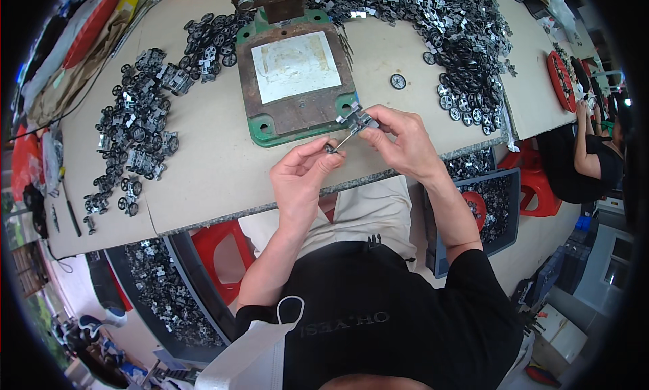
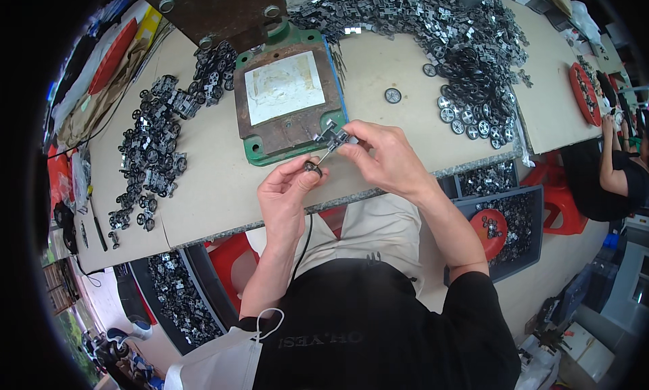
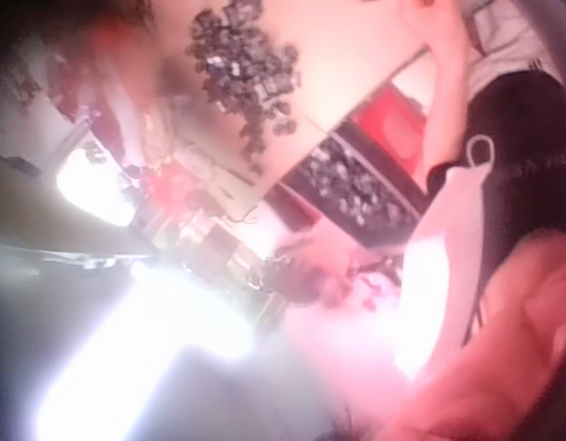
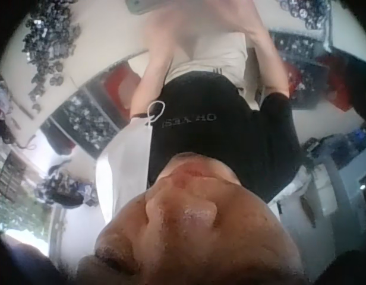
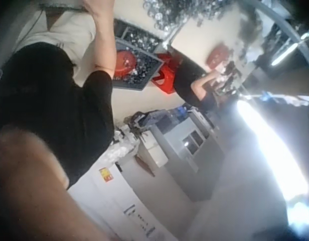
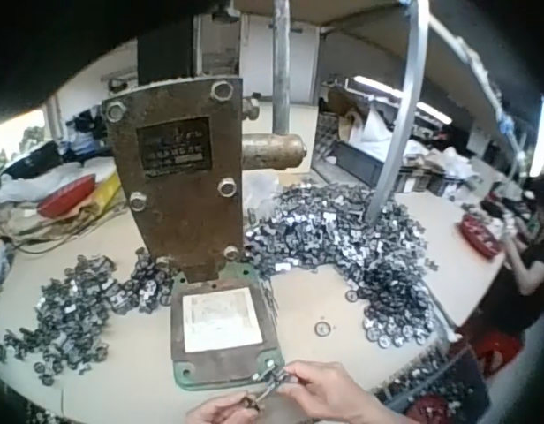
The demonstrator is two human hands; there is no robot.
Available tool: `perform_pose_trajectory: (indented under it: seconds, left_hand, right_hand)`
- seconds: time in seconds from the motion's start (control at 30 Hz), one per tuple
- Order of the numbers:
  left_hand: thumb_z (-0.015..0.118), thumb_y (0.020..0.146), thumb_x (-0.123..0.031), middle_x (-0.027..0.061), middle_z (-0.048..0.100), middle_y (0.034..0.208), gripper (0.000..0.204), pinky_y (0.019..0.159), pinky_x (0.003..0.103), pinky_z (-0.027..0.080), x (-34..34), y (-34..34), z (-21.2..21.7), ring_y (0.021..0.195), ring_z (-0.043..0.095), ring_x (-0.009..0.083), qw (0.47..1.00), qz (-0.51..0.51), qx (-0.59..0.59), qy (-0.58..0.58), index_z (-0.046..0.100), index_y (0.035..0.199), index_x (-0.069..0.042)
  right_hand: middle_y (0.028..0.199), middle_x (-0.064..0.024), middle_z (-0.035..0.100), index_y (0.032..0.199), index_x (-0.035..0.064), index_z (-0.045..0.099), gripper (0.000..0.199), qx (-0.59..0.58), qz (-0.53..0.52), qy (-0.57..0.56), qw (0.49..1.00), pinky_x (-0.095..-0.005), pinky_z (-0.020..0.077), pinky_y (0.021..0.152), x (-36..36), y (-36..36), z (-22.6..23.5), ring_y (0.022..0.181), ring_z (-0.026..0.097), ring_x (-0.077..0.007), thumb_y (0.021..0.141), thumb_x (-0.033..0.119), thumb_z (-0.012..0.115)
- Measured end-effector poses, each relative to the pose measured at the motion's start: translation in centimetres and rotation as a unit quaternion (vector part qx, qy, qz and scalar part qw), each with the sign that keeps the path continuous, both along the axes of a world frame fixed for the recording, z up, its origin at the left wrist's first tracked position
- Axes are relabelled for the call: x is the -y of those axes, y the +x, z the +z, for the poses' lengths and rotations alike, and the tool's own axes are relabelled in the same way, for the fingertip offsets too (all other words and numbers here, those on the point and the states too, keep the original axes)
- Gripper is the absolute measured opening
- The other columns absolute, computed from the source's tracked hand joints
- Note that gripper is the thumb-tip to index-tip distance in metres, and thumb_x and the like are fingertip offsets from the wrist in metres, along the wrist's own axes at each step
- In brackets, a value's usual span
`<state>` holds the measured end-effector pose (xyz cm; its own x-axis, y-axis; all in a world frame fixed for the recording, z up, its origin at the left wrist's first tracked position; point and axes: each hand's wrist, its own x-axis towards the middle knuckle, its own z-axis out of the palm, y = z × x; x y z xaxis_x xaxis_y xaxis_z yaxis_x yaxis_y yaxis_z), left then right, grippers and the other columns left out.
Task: The person assembles small plastic components and metal parts into assembled units using a manual hand press.
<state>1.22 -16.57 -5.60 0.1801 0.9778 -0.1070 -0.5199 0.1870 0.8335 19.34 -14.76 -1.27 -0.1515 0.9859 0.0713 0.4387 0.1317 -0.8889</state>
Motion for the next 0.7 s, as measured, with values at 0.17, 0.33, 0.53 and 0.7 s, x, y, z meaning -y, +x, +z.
perform_pose_trajectory:
  seconds: [0.17, 0.33, 0.53, 0.7]
  left_hand:
    - [0.062, 0.079, 0.003, 0.013, 0.064, 0.093, 0.025, 0.074, 0.029, 0.054, -0.7, 0.0, 0.7, 0.082, 0.064, 0.0202, 0.997, -0.028, 0.052, -0.043, 0.058, 0.104, 0.004]
    - [0.061, 0.081, 0.0, 0.0131, 0.064, 0.095, 0.026, 0.074, 0.03, 0.053, -0.9, 0.0, 0.6, 0.081, 0.064, 0.0207, 0.998, -0.02, 0.043, -0.032, 0.059, 0.106, 0.002]
    - [0.06, 0.082, 0.0, 0.0132, 0.064, 0.095, 0.023, 0.076, 0.03, 0.053, -0.8, 0.2, 0.0, 0.084, 0.063, 0.0202, 1.0, -0.014, 0.006, -0.018, 0.06, 0.104, 0.003]
    - [0.057, 0.084, 0.0, 0.0129, 0.063, 0.099, 0.022, 0.081, 0.033, 0.052, -0.9, 0.1, -0.3, 0.089, 0.063, 0.0213, 0.997, -0.02, 0.076, -0.022, 0.06, 0.106, -0.001]
  right_hand:
    - [0.078, -0.0054, 0.063, 0.098, -0.0014, 0.06, 0.019, -0.082, 0.027, -0.016, 0.996, -0.0234, 0.0457, 0.06, 0.1, -0.4, -1.2, 0.066, 0.056, -0.0091, 0.081, 0.008, 0.062]
    - [0.085, -0.0068, 0.064, 0.096, -0.0046, 0.062, 0.019, -0.19, -0.004, -0.01, 0.982, -0.0232, 0.0475, 0.066, 0.0, -1.0, -0.8, 0.071, 0.06, -0.0104, 0.08, 0.006, 0.063]
    - [0.083, -0.0066, 0.063, 0.094, -0.0037, 0.063, 0.015, -0.235, 0.016, -0.061, 0.97, -0.0231, 0.0473, 0.066, 0.7, -2.0, -0.8, 0.075, 0.059, -0.01, 0.081, 0.003, 0.061]
    - [0.09, -0.0072, 0.061, 0.099, -0.005, 0.061, 0.018, -0.181, 0.041, -0.061, 0.981, -0.0239, 0.0472, 0.071, 0.4, -0.3, -0.3, 0.081, 0.058, -0.0108, 0.082, 0.002, 0.061]
